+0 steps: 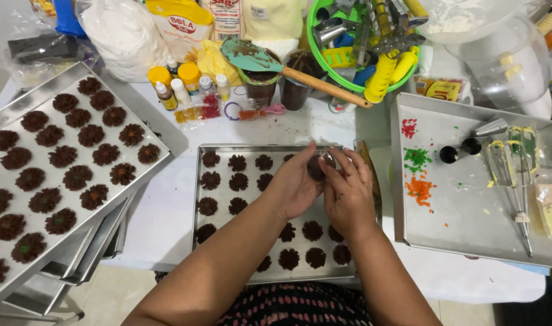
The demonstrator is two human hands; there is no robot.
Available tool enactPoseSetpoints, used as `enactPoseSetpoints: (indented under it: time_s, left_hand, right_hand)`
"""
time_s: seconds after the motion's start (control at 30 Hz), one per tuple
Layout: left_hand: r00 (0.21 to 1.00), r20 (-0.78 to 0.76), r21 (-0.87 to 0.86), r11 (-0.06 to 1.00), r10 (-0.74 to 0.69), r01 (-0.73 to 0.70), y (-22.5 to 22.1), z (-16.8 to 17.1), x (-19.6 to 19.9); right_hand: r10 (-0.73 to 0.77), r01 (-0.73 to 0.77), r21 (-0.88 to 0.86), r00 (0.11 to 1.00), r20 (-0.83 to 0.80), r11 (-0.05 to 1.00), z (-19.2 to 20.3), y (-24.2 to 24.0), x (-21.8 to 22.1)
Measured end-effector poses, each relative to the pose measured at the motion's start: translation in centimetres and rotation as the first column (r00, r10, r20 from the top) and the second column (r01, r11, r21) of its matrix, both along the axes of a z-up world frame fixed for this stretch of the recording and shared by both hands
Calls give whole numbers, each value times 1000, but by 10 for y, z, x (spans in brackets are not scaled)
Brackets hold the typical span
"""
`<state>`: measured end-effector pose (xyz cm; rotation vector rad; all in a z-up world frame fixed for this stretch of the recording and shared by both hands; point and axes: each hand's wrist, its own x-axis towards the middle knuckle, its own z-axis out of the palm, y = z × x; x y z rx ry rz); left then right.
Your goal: Placing small chocolate pieces onto flower-shaped cookies on a baking tray
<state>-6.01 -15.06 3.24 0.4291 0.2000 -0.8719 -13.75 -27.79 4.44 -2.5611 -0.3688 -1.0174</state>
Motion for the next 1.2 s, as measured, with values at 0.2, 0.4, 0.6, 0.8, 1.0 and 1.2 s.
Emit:
enactPoseSetpoints:
  time_s: [0.2, 0.4, 0.6, 0.8, 1.0, 1.2]
  left_hand:
    - [999, 35, 19, 999, 39, -40, 36, 31, -2]
    - [940, 123, 68, 942, 318, -328, 95, 45, 27]
    - [838, 113, -6, 844, 533, -536, 123, -12, 67]
    - [797, 50, -92, 797, 602, -597, 129, -16, 71]
    - [790, 5, -106, 786, 613, -610, 137, -30, 79]
    - [796, -11, -116, 790, 606, -603, 136, -22, 74]
  right_hand:
    - [146, -85, 452, 984, -103, 888, 18, 15, 4]
    - [46, 34, 586, 992, -121, 810, 1, 11, 21]
    - [-81, 77, 392, 997, -6, 917, -45, 0, 34]
    - [-104, 92, 376, 995, 10, 922, -56, -9, 39]
    - [-107, 90, 359, 994, 30, 929, -57, -7, 39]
    - [-102, 86, 326, 994, 31, 941, -73, -17, 44]
